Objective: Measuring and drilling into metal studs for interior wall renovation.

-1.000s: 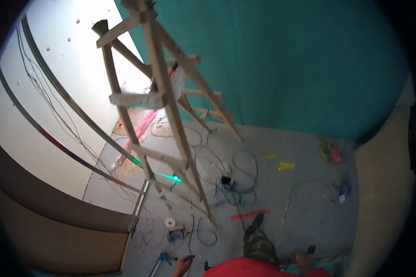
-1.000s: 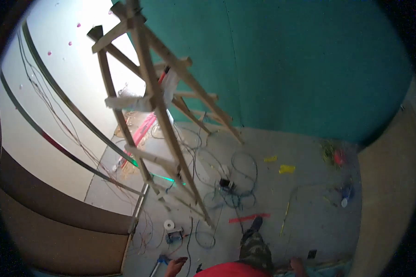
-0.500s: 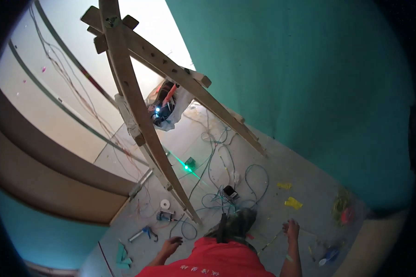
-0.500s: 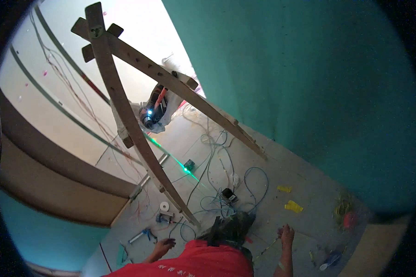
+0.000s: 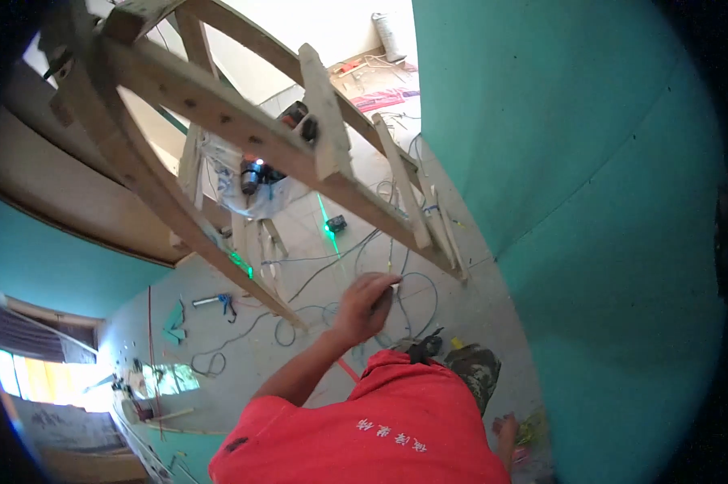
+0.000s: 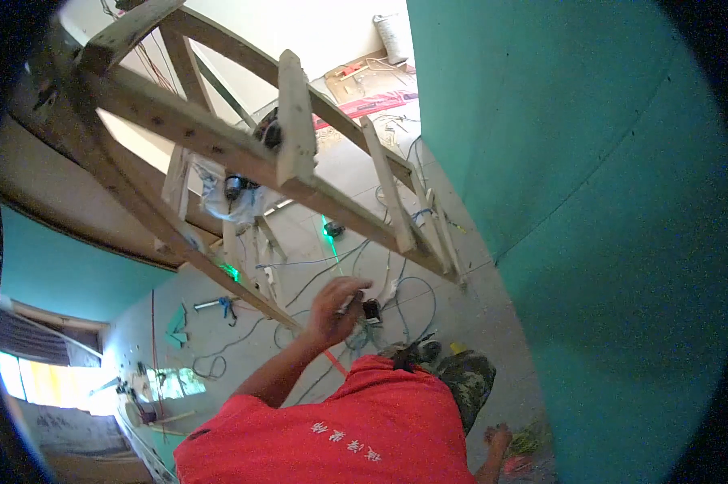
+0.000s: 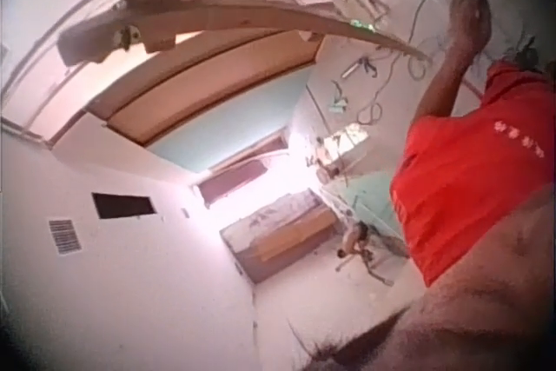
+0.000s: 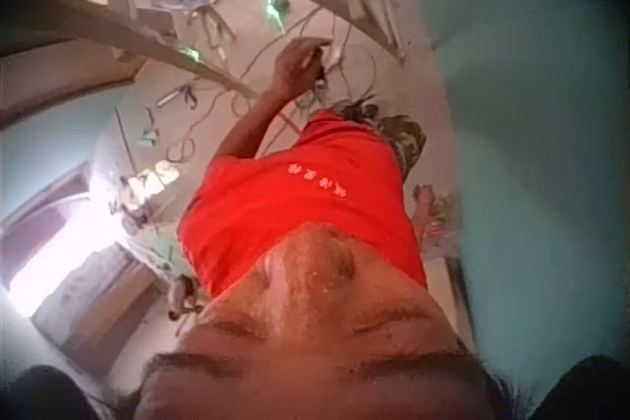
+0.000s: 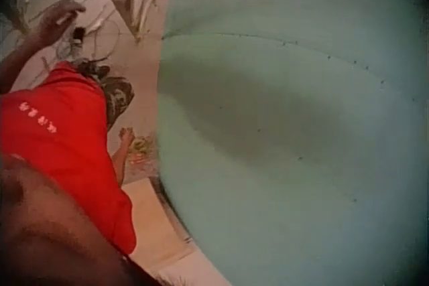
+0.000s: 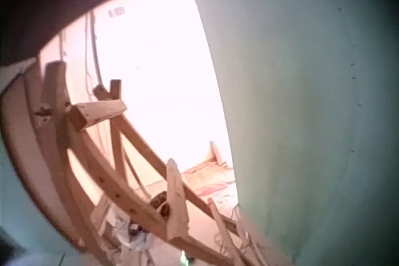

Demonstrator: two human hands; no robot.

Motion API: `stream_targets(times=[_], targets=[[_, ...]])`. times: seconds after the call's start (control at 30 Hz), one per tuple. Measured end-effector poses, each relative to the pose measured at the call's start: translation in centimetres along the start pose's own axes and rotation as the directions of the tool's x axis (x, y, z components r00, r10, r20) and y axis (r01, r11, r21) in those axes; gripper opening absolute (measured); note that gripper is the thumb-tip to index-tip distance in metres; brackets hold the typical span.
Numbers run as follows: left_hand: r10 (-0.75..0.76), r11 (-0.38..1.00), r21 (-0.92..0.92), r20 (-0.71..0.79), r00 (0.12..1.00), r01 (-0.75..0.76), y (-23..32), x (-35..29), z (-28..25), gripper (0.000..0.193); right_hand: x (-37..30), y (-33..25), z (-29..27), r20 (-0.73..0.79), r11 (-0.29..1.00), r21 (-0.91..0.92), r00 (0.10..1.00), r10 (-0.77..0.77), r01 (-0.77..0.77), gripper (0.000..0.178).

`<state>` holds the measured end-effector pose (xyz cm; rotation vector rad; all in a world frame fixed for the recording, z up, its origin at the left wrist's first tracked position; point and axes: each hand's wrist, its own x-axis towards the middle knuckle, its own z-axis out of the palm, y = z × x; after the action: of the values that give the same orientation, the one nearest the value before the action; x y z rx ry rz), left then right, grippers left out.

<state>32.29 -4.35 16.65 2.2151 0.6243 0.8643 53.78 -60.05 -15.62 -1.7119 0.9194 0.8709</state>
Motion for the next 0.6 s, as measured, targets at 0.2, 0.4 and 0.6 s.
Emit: stream_targets(times=[0.2, 0.4, 0.6], targets=[[0.318, 0.902, 0.350, -0.139, 0.938, -0.253, 0.2, 11.0, -0.6, 0.030, 20.1, -13.3, -6.8, 0.335, 0.573, -0.670, 0.881, -0.334, 0.472, 0.035], [-0.051, 0.199, 0.966, -0.157, 0.986, 0.164, -3.2, 14.0, 2.8, 0.034, 13.3, -36.3, 19.0, 0.627, 0.253, -0.655, 0.699, -0.343, 0.712, 0.037], [-0.069, 0.050, 0.946, -0.318, 0.946, 0.321, -5.0, 14.3, 3.1, 0.031, 5.2, -47.2, 35.7, 0.924, -0.048, -0.353, 0.340, -0.178, 0.934, 0.032]])
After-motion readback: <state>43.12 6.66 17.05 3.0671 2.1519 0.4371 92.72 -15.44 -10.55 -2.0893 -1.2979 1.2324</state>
